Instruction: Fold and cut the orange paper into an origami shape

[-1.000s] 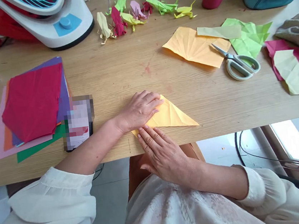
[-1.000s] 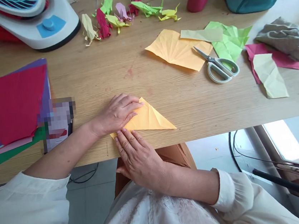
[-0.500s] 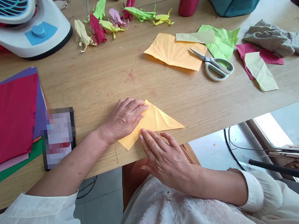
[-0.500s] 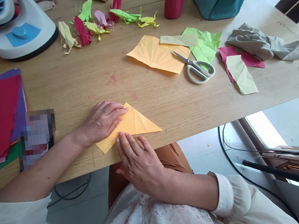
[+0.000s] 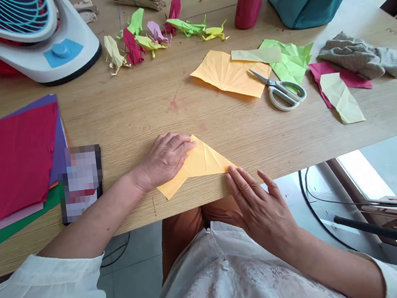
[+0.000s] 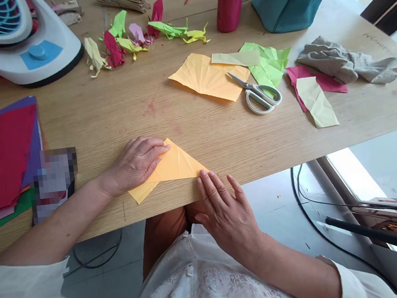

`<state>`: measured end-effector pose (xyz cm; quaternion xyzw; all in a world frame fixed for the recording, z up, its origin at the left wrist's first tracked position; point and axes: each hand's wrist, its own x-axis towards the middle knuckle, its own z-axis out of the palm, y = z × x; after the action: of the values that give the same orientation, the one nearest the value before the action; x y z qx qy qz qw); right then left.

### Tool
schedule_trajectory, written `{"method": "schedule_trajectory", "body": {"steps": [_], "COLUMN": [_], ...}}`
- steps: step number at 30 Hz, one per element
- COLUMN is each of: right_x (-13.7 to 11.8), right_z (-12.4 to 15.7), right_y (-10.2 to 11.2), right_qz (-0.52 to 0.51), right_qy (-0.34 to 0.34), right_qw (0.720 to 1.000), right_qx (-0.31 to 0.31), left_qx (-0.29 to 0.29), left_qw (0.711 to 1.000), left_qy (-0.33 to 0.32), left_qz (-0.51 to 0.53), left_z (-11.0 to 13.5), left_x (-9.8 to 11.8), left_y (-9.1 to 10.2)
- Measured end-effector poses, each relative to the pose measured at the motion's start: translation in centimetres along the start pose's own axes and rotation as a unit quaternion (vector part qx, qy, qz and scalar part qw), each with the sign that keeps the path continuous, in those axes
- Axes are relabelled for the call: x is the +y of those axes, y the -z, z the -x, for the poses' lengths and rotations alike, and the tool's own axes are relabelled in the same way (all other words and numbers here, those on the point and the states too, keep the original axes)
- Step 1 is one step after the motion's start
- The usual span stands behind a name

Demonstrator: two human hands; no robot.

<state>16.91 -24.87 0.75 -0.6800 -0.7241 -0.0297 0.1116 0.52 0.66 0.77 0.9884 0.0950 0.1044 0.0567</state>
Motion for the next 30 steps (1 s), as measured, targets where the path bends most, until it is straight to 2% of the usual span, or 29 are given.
{"method": "schedule_trajectory", "body": {"steps": [3, 6, 10, 13, 16, 22, 26, 30], "right_x": [0.3, 0.3, 0.4, 0.7, 0.9, 1.6, 2.6, 3.3], "right_z": [0.3, 0.4, 0.5, 0.6, 1.0, 1.4, 0.9, 0.4], "right_y": [-0.1, -0.4, -0.8, -0.9, -1.0, -0.9, -0.2, 0.4], "right_qz": [0.012, 0.018, 0.018, 0.014, 0.014, -0.005, -0.058, -0.104], "right_qy": [-0.004, -0.003, 0.002, 0.009, 0.007, 0.001, 0.005, -0.021], "right_qw": [1.000, 1.000, 1.000, 1.000, 1.000, 0.999, 0.995, 0.987], "right_qx": [0.007, 0.017, 0.020, 0.024, 0.028, 0.043, 0.083, 0.124], "left_qx": [-0.004, -0.019, -0.036, -0.005, 0.023, 0.072, 0.081, 0.054], "left_qw": [1.000, 0.999, 0.991, 0.981, 0.975, 0.971, 0.976, 0.983], "left_qy": [-0.005, 0.007, 0.071, 0.132, 0.176, 0.219, 0.196, 0.163], "left_qz": [-0.012, -0.042, -0.109, -0.141, -0.135, -0.067, -0.051, -0.057], "left_z": [-0.2, -0.8, -2.1, -2.5, -2.4, -1.4, -0.9, -0.2], "left_x": [0.1, 1.2, 4.5, 7.0, 8.2, 8.0, 7.1, 6.4], "left_y": [0.2, 0.7, 0.9, 0.0, -1.1, -2.6, -3.3, -3.7]}}
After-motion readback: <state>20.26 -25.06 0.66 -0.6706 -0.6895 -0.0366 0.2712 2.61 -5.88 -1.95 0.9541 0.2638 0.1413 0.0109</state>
